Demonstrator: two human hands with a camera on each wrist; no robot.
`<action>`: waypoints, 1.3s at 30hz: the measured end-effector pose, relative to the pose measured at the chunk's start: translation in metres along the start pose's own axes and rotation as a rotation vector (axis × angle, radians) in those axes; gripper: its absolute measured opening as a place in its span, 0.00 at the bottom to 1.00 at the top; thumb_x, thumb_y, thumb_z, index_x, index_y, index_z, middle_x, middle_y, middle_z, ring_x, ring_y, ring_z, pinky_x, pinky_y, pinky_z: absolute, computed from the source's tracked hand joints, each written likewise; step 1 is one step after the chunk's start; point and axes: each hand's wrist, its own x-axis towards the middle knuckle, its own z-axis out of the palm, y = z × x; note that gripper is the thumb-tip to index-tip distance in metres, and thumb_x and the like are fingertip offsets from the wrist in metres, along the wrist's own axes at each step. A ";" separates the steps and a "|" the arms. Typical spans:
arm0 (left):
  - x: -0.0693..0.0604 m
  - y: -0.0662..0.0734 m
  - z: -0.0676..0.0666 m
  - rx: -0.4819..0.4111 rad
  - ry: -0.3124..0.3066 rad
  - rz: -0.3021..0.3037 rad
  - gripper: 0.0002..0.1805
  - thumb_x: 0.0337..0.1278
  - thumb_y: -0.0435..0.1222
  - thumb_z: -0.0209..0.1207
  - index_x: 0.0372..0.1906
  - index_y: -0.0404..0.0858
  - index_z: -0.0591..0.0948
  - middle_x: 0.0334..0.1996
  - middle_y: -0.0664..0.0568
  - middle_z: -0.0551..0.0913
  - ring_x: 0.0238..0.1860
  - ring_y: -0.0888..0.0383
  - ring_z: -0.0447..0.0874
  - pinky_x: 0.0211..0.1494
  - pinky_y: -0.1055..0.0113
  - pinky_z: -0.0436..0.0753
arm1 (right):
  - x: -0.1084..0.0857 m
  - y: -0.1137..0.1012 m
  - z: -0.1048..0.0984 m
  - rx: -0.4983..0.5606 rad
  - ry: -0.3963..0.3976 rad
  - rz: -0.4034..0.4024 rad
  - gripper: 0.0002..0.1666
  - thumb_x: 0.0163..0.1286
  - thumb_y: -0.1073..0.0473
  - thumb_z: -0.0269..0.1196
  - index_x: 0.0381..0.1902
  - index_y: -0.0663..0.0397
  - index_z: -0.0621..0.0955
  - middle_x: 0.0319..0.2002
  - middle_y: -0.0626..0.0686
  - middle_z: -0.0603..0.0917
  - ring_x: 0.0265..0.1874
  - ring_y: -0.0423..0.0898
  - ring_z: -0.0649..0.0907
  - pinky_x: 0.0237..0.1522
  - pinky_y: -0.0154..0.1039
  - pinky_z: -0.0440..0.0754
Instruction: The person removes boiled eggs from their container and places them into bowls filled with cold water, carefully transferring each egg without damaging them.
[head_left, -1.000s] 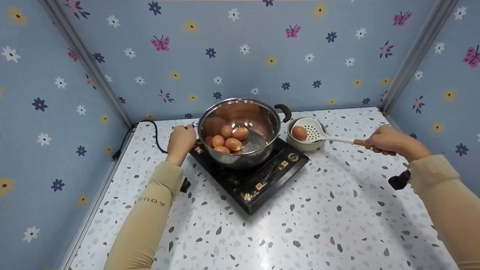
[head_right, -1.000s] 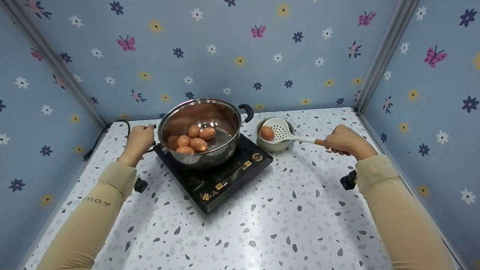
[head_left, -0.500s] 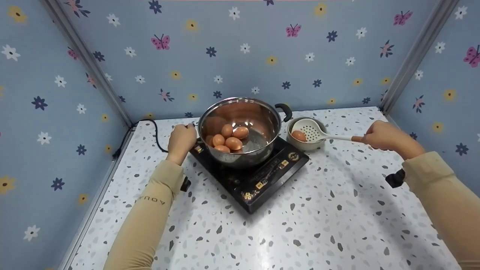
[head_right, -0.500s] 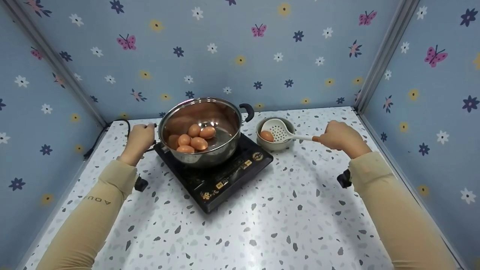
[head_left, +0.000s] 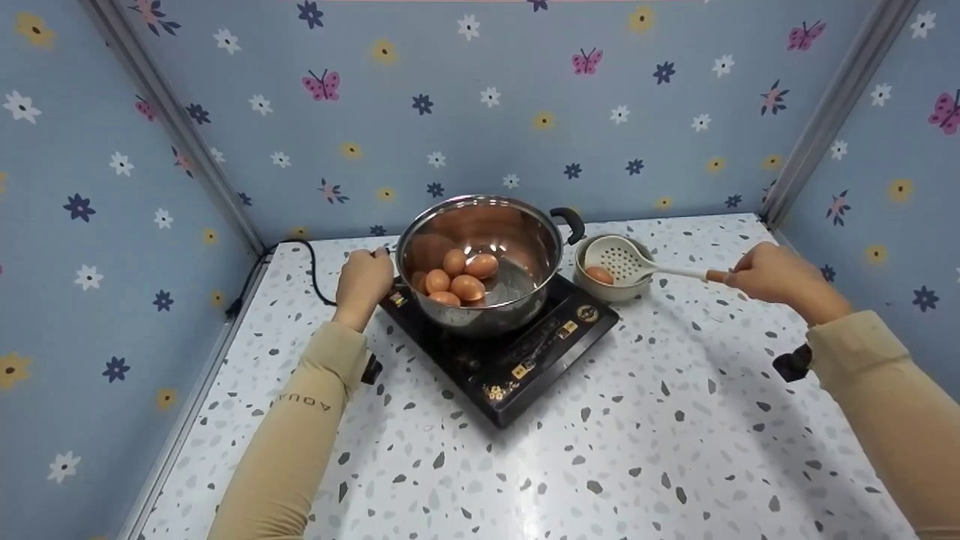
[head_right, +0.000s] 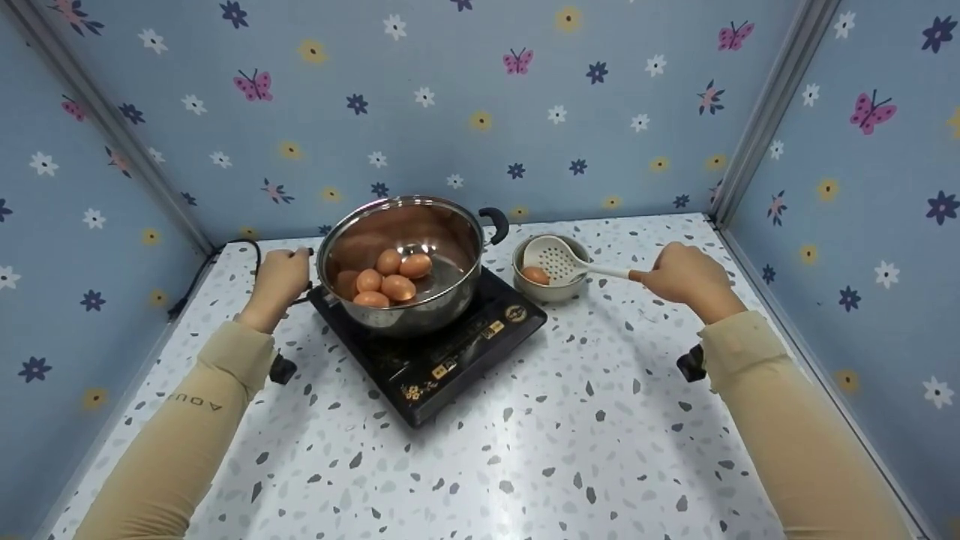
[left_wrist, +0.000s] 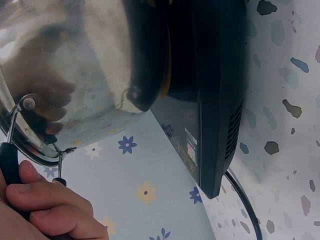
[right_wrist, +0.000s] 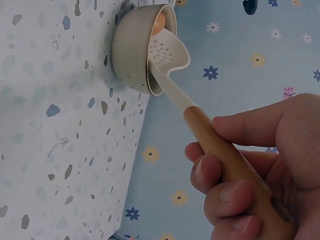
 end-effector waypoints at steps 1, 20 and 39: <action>0.000 0.000 0.000 0.002 0.003 0.000 0.31 0.86 0.47 0.37 0.54 0.28 0.83 0.52 0.31 0.86 0.49 0.38 0.83 0.61 0.40 0.79 | 0.000 0.001 0.000 0.000 0.008 0.005 0.29 0.79 0.46 0.63 0.48 0.72 0.89 0.31 0.59 0.88 0.28 0.52 0.80 0.28 0.44 0.77; 0.001 -0.001 0.001 0.015 0.007 0.003 0.32 0.86 0.47 0.37 0.58 0.25 0.82 0.55 0.28 0.86 0.53 0.35 0.85 0.62 0.38 0.79 | -0.007 0.014 -0.007 0.109 0.080 0.052 0.33 0.83 0.45 0.59 0.57 0.76 0.85 0.30 0.56 0.86 0.28 0.50 0.77 0.30 0.45 0.76; 0.000 0.000 0.002 0.020 0.009 0.010 0.29 0.87 0.47 0.36 0.48 0.30 0.81 0.49 0.30 0.85 0.44 0.39 0.81 0.55 0.42 0.78 | -0.013 0.013 -0.006 0.301 0.154 0.093 0.28 0.84 0.52 0.54 0.60 0.76 0.81 0.26 0.47 0.80 0.22 0.43 0.73 0.25 0.40 0.72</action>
